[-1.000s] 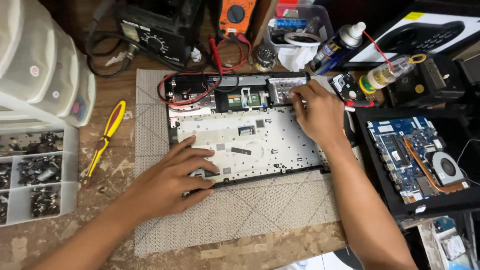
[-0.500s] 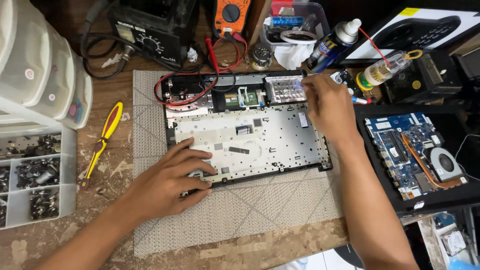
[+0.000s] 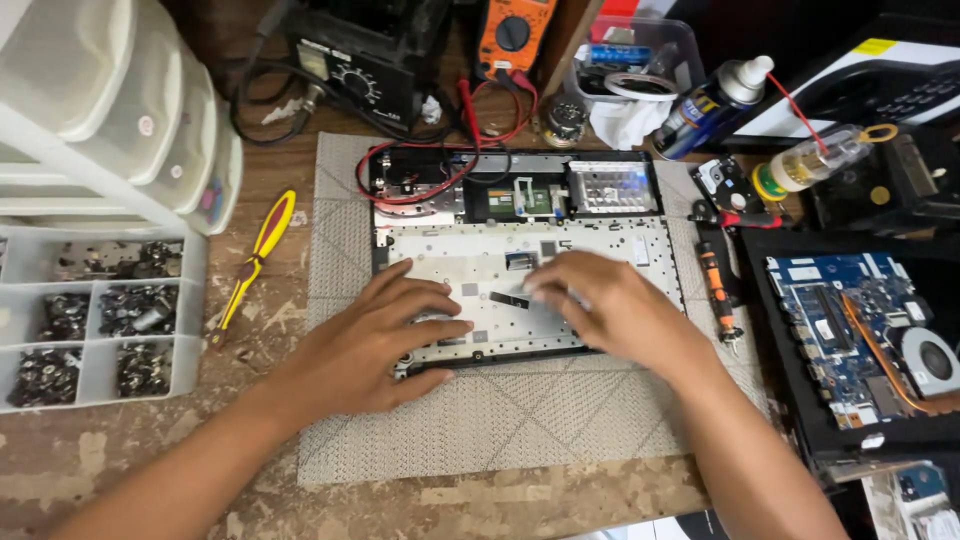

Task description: Aligning and seating an internal circuit board into a laptop chassis

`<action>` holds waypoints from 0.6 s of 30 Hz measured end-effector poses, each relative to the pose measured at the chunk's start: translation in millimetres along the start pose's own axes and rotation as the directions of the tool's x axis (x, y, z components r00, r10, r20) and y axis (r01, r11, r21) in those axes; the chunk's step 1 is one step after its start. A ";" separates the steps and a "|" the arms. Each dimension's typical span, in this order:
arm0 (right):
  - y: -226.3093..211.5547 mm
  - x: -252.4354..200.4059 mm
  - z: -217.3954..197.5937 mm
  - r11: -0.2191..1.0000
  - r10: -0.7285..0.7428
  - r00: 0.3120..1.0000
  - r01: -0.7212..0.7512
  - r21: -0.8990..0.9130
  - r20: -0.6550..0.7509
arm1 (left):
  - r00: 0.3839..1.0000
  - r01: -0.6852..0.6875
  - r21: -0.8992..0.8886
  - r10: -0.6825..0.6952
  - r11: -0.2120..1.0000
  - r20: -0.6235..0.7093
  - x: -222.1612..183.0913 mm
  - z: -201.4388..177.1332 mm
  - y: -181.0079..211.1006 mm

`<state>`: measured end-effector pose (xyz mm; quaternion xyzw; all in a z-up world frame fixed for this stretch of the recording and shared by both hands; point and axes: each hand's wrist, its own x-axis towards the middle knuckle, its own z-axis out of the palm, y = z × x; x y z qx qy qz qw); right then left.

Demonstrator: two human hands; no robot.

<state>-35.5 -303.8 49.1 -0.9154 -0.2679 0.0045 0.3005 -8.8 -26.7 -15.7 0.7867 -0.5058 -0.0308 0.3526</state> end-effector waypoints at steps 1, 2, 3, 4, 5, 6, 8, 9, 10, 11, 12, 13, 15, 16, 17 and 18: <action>-3.9 0.3 0.4 1.000 -0.004 1.000 0.004 0.003 0.003 | 1.000 0.005 0.001 -0.005 1.000 -0.002 -0.5 -0.8 0.2; -7.7 0.6 0.7 0.998 -0.062 0.996 0.061 0.019 0.056 | 1.000 -0.001 0.016 0.001 1.000 0.015 -0.8 -1.4 0.4; -11.4 0.0 0.7 0.993 -0.118 0.987 0.115 0.038 0.107 | 0.999 -0.010 0.029 0.009 1.000 0.033 -0.6 -1.5 0.7; -11.1 0.5 0.8 0.992 -0.120 0.987 0.116 0.040 0.110 | 0.999 -0.007 0.028 0.006 1.000 0.032 -0.7 -1.4 0.2; -10.7 1.1 0.8 0.988 -0.154 0.978 0.151 0.029 0.138 | 0.999 -0.014 0.031 0.013 0.999 0.034 -0.6 -1.5 -0.4; -10.3 1.6 0.6 0.982 -0.187 0.968 0.187 0.018 0.166 | 0.999 -0.020 0.034 0.019 0.999 0.035 -0.4 -1.7 -0.9; -15.3 4.6 -2.8 0.978 -0.201 0.964 0.206 -0.011 0.174 | 0.999 -0.017 0.033 0.015 0.999 0.044 0.0 -2.7 -0.2; -17.9 5.9 -4.4 0.974 -0.214 0.960 0.225 -0.040 0.182 | 0.999 -0.014 0.031 0.012 0.999 0.053 0.1 -3.0 0.3; -15.7 4.5 -2.7 0.974 -0.214 0.960 0.224 -0.039 0.182 | 0.999 -0.013 0.030 0.011 0.999 0.053 0.4 -2.5 -0.1; -13.6 3.1 -0.8 0.973 -0.201 0.962 0.218 -0.076 0.184 | 0.999 -0.011 0.034 0.009 0.999 0.046 0.4 -2.0 -0.4; -11.6 1.6 1.0 0.971 -0.189 0.964 0.212 -0.113 0.186 | 0.999 -0.009 0.037 0.007 0.999 0.039 0.5 -1.4 -0.7; -12.3 1.7 0.7 0.971 -0.188 0.964 0.212 -0.113 0.187 | 0.999 -0.008 0.037 0.007 0.999 0.039 0.1 -1.8 -0.7; -13.9 2.2 -0.1 0.964 -0.157 0.965 0.196 -0.180 0.210 | 0.999 -0.004 0.047 0.003 0.999 0.035 -0.5 -2.9 -0.6; -11.2 1.3 1.6 0.964 -0.158 0.965 0.197 -0.180 0.210 | 0.999 -0.004 0.047 0.002 0.999 0.034 -0.9 -2.6 -0.5; -8.5 0.4 3.1 0.961 -0.158 0.963 0.201 -0.188 0.219 | 0.999 -0.020 0.056 0.017 0.998 0.046 -0.9 -2.4 -0.6; -5.7 -0.6 4.6 0.959 -0.159 0.961 0.205 -0.195 0.228 | 0.998 -0.036 0.064 0.032 0.997 0.057 -0.8 -2.2 -0.7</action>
